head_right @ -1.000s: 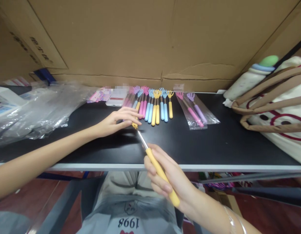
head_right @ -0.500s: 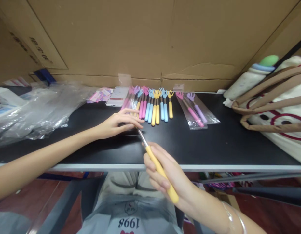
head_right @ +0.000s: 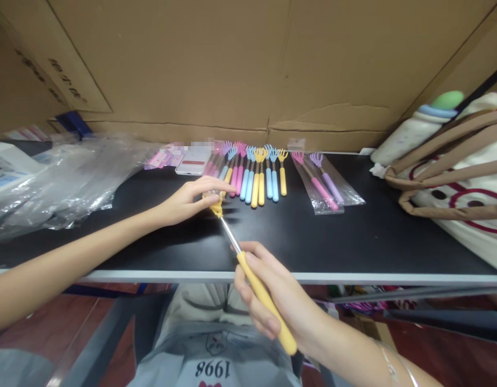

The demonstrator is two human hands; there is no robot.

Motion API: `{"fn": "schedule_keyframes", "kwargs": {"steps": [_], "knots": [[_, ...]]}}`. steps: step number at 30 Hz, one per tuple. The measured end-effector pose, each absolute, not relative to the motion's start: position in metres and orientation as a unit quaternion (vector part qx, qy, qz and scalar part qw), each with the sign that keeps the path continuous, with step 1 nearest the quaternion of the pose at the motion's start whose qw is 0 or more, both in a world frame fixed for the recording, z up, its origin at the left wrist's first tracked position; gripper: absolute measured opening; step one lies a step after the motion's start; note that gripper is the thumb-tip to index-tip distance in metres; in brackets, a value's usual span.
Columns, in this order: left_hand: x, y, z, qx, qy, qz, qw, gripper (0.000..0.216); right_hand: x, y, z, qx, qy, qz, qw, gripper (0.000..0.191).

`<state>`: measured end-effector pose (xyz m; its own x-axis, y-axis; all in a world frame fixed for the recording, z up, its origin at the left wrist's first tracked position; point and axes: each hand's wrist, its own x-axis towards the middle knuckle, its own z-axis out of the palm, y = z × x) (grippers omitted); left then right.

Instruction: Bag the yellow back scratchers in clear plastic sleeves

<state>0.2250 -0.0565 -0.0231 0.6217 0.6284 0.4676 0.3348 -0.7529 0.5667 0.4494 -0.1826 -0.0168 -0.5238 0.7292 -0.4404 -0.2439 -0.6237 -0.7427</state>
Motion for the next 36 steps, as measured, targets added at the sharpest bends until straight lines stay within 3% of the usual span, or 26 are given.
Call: {"fn": "schedule_keyframes", "kwargs": {"steps": [15,22,28,36], "knots": [[0.220,-0.055,-0.023,0.887,0.280,0.302,0.207,0.042,0.453,-0.164,-0.012,-0.390,-0.322,0.794,0.338,0.012],[0.221,-0.056,-0.023,0.886,0.277,0.308,0.210,0.046,0.452,-0.163,-0.014,-0.392,-0.358,0.783,0.325,0.029],[0.221,-0.051,-0.024,0.830,0.296,0.392,0.263,0.045,0.459,-0.169,-0.017,-0.389,-0.356,0.788,0.318,0.024],[0.223,-0.046,-0.028,0.792,0.303,0.406,0.341,0.050,0.475,-0.175,-0.015,-0.399,-0.367,0.788,0.291,0.028]]}}
